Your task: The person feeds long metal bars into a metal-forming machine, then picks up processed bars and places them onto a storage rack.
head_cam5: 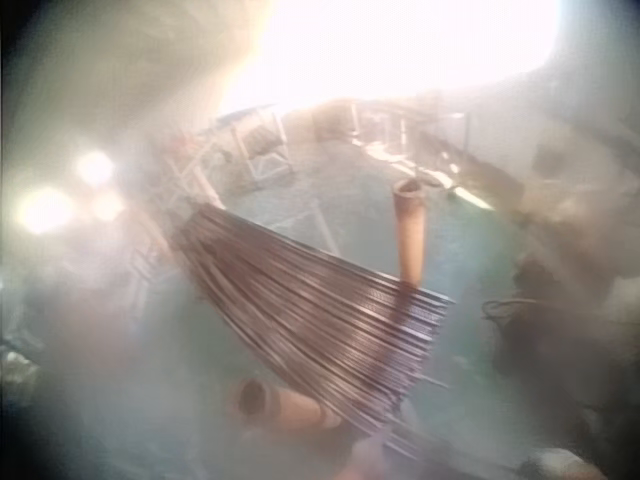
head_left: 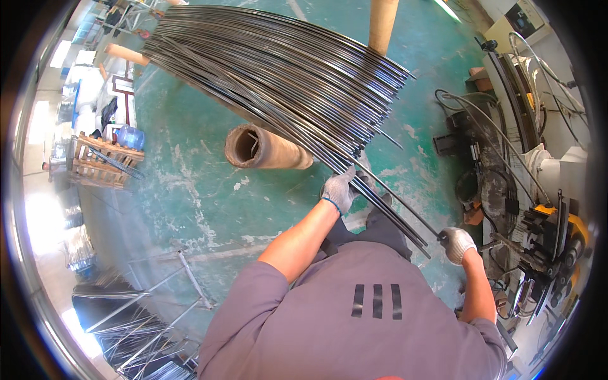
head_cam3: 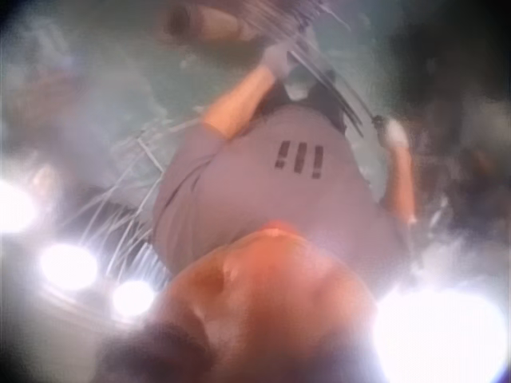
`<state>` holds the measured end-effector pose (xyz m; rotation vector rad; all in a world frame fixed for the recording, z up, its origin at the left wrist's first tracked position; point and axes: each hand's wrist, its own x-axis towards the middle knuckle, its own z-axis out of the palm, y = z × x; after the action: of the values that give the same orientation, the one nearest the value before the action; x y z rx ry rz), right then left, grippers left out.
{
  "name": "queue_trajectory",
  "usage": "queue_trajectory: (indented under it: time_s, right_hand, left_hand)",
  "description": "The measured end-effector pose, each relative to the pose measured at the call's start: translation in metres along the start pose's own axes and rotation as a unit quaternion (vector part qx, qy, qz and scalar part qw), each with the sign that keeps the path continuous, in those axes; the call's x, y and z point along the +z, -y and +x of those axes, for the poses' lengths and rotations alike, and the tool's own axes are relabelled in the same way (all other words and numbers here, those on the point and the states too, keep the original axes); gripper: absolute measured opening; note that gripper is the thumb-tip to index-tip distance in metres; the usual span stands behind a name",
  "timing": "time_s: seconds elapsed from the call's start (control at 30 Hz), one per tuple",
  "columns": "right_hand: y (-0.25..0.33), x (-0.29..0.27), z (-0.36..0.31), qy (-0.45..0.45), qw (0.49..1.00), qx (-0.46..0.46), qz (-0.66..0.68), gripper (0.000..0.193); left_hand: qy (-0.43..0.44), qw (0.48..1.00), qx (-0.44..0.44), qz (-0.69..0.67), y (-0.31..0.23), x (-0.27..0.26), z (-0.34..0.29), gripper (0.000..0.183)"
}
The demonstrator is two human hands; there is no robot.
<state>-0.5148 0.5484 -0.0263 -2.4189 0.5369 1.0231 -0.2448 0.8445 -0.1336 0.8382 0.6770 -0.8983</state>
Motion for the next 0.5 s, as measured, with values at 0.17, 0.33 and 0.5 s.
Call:
queue_trajectory:
  time_s: [0.17,0.33,0.5]
  right_hand:
    - [0.012,-0.003,-0.028,-0.001,0.999,0.021,-0.044,0.022]
    - [0.02,-0.007,-0.048,-0.025,0.998,0.05,-0.013,0.018]
    - [0.113,-0.021,-0.019,-0.131,0.989,0.022,-0.056,0.072]
  left_hand:
    - [0.064,0.997,-0.029,-0.035,0.01,-0.003,-0.003,0.019]
    - [0.099,0.994,-0.026,-0.026,0.015,0.004,-0.004,0.018]
    - [0.101,0.994,-0.031,-0.004,0.028,0.016,0.001,0.015]
